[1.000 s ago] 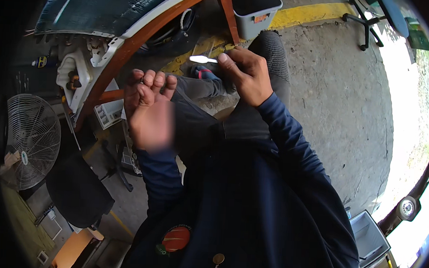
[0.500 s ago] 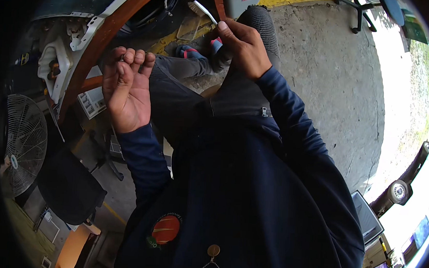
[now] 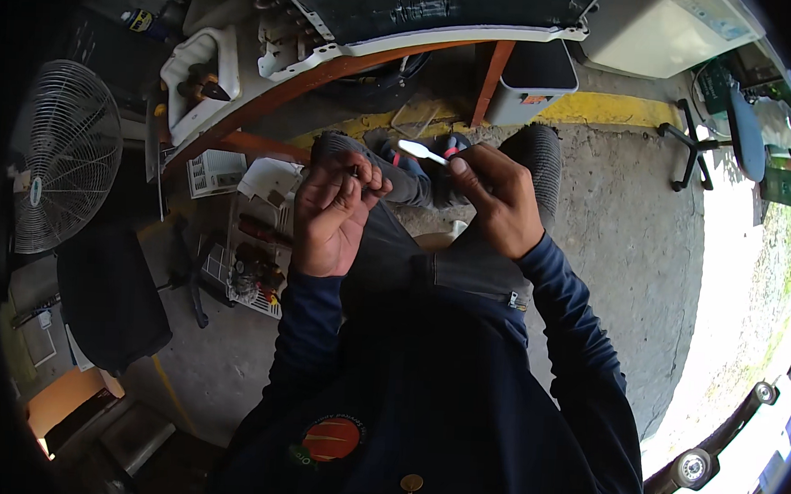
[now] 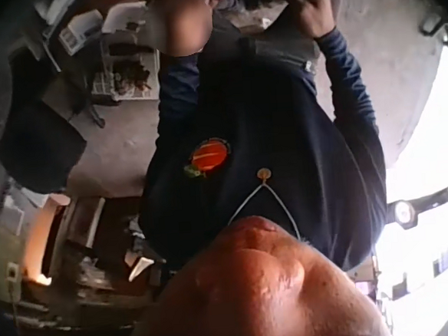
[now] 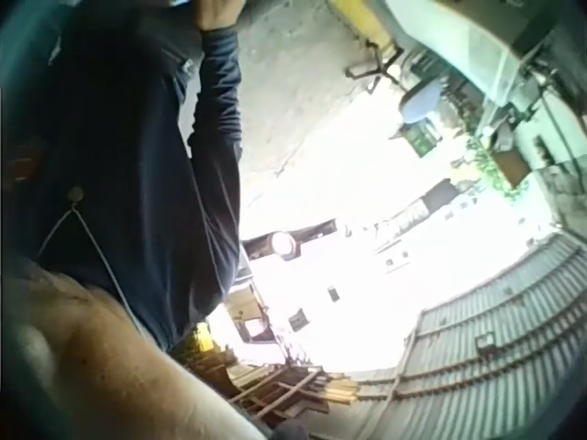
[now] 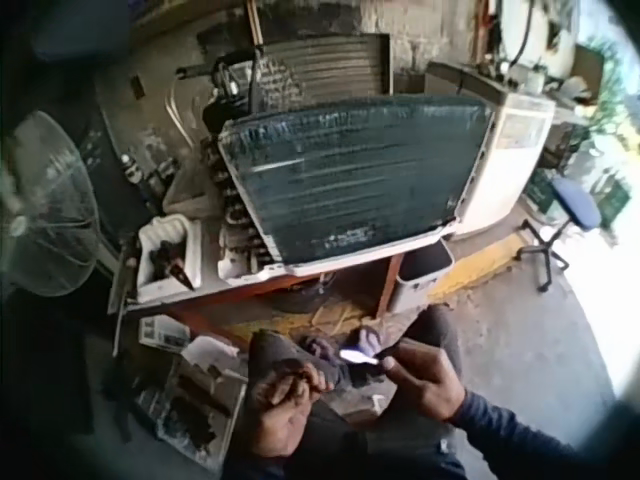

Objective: Repairing an air conditioner evaporator coil using a screwdriver and pliers.

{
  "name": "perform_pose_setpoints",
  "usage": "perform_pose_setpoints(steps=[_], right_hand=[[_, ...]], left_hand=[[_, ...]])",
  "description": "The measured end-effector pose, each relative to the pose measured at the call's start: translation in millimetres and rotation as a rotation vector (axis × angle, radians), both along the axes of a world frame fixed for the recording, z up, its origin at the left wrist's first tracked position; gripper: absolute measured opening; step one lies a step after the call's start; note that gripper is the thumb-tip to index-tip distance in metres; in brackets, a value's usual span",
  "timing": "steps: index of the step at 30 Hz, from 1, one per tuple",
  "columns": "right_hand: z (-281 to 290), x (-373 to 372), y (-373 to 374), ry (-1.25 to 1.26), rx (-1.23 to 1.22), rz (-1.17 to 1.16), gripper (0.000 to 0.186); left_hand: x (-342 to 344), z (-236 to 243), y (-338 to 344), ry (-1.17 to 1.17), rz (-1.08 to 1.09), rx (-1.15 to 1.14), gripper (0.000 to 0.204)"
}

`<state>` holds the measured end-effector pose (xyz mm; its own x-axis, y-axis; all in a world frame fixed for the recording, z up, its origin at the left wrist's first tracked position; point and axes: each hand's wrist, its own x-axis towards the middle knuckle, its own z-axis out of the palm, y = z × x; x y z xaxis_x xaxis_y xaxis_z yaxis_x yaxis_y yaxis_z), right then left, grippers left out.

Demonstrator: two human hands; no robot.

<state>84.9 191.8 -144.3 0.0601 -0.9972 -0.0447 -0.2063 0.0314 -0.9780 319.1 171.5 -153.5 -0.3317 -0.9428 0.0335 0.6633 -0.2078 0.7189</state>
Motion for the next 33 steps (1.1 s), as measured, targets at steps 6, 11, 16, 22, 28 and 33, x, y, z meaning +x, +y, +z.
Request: perform_pose_setpoints(steps=[6,11,16,22,28,33], right_hand=[[8.1,35.8,-25.6,0.173,-0.177,-0.012,0.011],[37.4,86.4,-46.9,0.539,-0.682,0.147,0.015],[37.8,129.4,-56.6,0.535,-0.659,0.307,0.020],[6.4,186.4,-50.6,0.408,-0.363,0.447,0.032],[-20.6,217.7,-38.3,0.324,-0.197,0.586,0.056],[-56.2,179.9,-43.2,0.361,-0.178,0.682,0.071]], left_hand=[[9.2,-14.6,1.3,-0.072,0.085,0.214,0.020],[33.4,-54.8,22.4,-0.004,0.147,0.285,0.018],[70.9,-70.5,28.4,0.149,0.183,0.353,0.021],[104.2,-47.5,36.2,-0.184,0.430,0.341,0.017],[116.9,-80.8,54.1,-0.388,0.634,0.396,0.009],[184.7,-137.2,77.0,-0.699,0.952,0.464,0.007]])
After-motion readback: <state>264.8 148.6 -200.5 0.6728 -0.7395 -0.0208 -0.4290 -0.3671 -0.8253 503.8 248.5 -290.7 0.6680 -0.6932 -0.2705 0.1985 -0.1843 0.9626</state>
